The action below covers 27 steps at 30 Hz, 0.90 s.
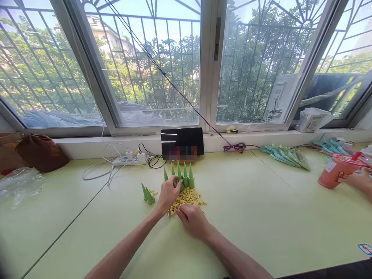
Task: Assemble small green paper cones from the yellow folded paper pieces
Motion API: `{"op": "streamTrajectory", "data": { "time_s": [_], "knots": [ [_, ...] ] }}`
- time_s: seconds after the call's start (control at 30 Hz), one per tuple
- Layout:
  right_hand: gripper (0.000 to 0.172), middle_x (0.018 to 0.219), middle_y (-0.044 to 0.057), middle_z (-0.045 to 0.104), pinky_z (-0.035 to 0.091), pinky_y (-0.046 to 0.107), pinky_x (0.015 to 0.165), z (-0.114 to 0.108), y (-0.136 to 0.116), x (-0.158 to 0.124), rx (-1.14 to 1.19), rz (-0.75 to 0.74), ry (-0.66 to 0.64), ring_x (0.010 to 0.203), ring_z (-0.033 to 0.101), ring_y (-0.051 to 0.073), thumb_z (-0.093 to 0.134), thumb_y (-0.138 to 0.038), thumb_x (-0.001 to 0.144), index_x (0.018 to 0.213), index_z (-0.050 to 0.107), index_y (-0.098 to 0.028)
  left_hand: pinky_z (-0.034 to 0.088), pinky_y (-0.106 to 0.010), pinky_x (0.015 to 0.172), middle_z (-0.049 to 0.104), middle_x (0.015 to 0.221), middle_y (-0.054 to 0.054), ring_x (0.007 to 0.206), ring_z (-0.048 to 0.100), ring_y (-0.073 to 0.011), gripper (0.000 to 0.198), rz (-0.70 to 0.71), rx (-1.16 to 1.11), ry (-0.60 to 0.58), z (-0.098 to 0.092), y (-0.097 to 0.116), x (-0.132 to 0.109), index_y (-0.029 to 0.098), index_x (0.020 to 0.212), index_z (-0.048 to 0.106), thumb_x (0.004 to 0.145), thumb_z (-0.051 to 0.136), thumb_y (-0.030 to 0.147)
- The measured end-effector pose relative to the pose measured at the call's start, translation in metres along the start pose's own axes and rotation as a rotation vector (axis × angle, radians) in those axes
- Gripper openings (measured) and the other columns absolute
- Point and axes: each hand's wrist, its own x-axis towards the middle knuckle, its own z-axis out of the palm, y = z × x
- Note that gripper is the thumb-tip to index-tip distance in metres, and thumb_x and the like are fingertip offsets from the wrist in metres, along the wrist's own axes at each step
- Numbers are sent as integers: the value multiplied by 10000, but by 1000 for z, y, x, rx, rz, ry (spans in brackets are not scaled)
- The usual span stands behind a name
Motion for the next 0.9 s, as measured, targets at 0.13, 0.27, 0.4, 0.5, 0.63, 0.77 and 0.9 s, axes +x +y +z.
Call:
{"op": "streamTrajectory", "data": {
  "time_s": [0.13, 0.27, 0.4, 0.5, 0.63, 0.77, 0.9],
  "knots": [
    [433, 662, 9, 580, 308, 281, 586, 0, -1, 0, 9, 11, -11, 586, 504, 149, 393, -344, 1083, 672, 447, -219, 415, -301, 559, 614, 539, 8, 523, 608, -208, 137, 0, 22, 17, 6, -8, 0, 166, 934, 711, 917, 603, 247],
    [432, 665, 13, 581, 313, 283, 590, -1, -2, 0, 10, 25, -21, 595, 504, 153, 389, -346, 1082, 674, 455, -218, 417, -300, 566, 637, 563, -6, 530, 622, -206, 125, 16, 24, 25, 9, -13, 0, 177, 859, 714, 909, 602, 202],
    [444, 653, 6, 561, 309, 280, 582, -4, -5, 1, 19, 29, -22, 581, 485, 150, 371, -367, 1083, 666, 420, -222, 411, -297, 544, 648, 569, -16, 523, 619, -208, 162, 39, 9, 32, 8, -12, 0, 177, 840, 712, 924, 580, 217],
    [453, 641, 3, 548, 306, 284, 577, -5, -6, 1, 20, 28, -21, 574, 471, 150, 359, -376, 1083, 660, 409, -223, 404, -293, 523, 640, 555, -11, 499, 600, -204, 189, 55, -3, 39, 6, -11, -1, 181, 844, 707, 939, 561, 255],
    [458, 642, 3, 546, 299, 285, 576, -5, -6, 1, 15, 27, -18, 575, 470, 148, 351, -382, 1084, 660, 412, -221, 393, -284, 518, 624, 553, 1, 487, 580, -189, 203, 78, -13, 57, 2, -10, -2, 189, 840, 692, 948, 545, 277],
    [460, 636, 1, 548, 293, 285, 567, -5, -4, 1, 3, 24, -18, 567, 470, 145, 358, -378, 1086, 659, 424, -221, 406, -276, 553, 598, 556, 20, 497, 564, -172, 202, 101, -19, 104, -3, -8, -3, 190, 920, 696, 962, 541, 312],
    [445, 624, -9, 527, 287, 283, 567, -5, -4, 0, 6, 20, -22, 564, 454, 142, 358, -364, 1079, 658, 400, -224, 424, -258, 556, 596, 569, 27, 483, 537, -142, 234, 196, -45, 233, -15, 2, -7, 186, 975, 698, 977, 545, 362]
  ]
}}
